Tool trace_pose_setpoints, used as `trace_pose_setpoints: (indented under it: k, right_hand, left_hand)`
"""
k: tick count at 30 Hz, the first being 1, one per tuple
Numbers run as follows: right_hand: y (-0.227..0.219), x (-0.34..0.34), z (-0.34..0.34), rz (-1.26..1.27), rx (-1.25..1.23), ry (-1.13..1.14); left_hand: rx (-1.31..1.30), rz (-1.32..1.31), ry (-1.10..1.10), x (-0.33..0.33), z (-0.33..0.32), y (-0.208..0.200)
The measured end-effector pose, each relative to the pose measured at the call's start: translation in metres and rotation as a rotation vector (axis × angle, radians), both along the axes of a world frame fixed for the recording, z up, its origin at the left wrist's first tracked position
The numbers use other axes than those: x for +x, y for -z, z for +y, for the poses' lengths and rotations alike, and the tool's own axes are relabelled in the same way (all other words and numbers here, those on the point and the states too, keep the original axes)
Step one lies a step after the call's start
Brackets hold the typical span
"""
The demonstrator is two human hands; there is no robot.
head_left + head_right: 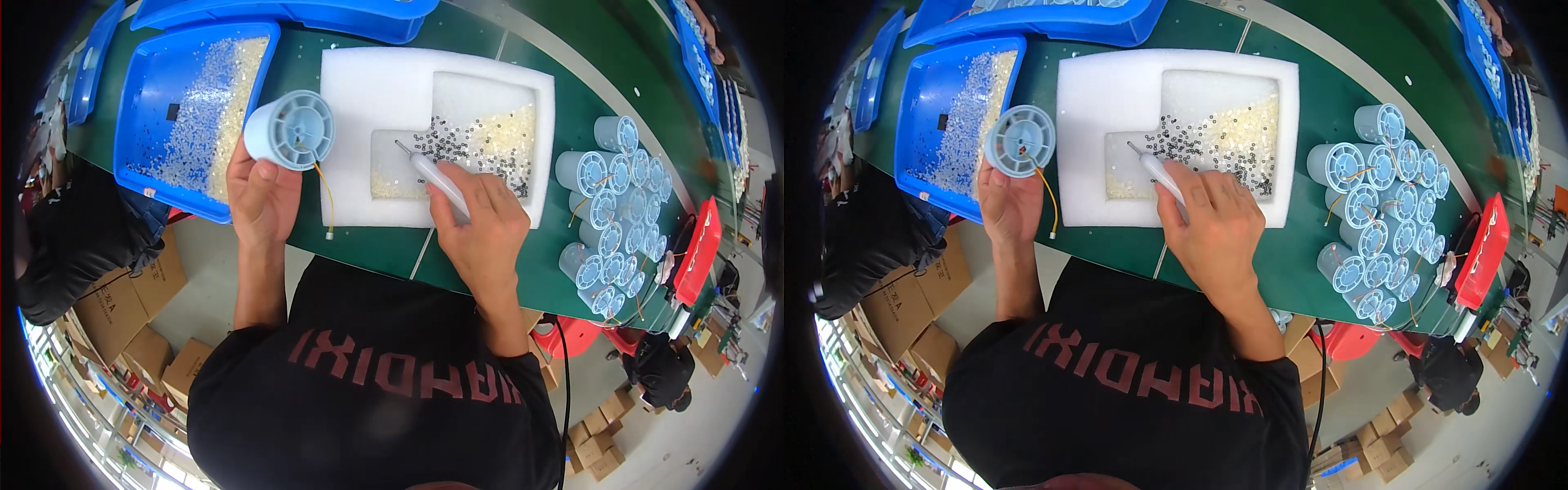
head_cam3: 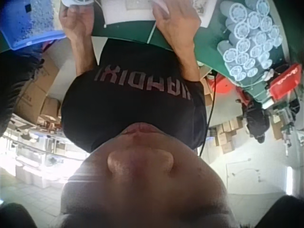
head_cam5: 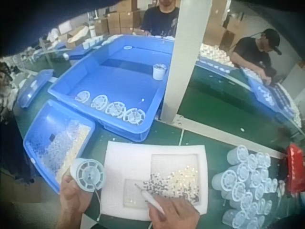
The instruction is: The person is assembling electronic components by inserting small black pins into a blue plastic housing using a handheld pickup tool.
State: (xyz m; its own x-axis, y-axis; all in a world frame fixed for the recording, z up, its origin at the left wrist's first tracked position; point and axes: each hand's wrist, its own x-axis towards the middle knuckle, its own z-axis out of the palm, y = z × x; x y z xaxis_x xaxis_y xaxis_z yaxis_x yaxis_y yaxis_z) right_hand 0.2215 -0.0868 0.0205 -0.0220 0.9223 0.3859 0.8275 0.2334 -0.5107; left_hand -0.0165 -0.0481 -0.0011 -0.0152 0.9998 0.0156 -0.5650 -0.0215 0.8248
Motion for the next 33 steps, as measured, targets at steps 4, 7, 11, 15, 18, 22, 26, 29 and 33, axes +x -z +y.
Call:
trace_pose_setpoints:
  k: [4, 7, 11, 15, 18, 22, 26, 29, 33]
  right_hand:
    - [-0.003, 0.001, -0.007, 0.266, 0.044, -0.038]
    - [-0.013, -0.005, -0.013, 0.460, 0.141, -0.055]
    - [-0.020, -0.008, -0.016, 0.534, 0.098, -0.095]
    - [-0.017, -0.009, -0.014, 0.550, 0.163, -0.110]
    - [-0.018, -0.008, -0.013, 0.528, 0.157, -0.119]
    - [-0.019, -0.007, -0.013, 0.516, 0.167, -0.128]
    - [-0.024, -0.005, -0.014, 0.520, 0.124, -0.151]
    - [-0.024, -0.004, -0.012, 0.505, 0.121, -0.148]
    - [-0.021, -0.006, -0.010, 0.490, 0.134, -0.155]
  left_hand:
    - [-0.066, -0.004, 0.026, 0.012, 0.000, -0.003]
    - [-0.087, -0.074, 0.036, 0.023, -0.004, -0.009]
    - [-0.068, -0.020, 0.119, 0.030, -0.009, -0.015]
    - [-0.120, -0.037, 0.148, 0.031, -0.012, -0.017]
    - [-0.094, -0.012, 0.171, 0.033, -0.012, -0.020]
    - [-0.061, 0.034, 0.187, 0.029, -0.014, -0.017]
    - [-0.093, 0.024, 0.159, 0.028, -0.013, -0.019]
    - [-0.087, 0.027, 0.152, 0.027, -0.011, -0.019]
    - [-0.073, 0.043, 0.164, 0.031, -0.009, -0.020]
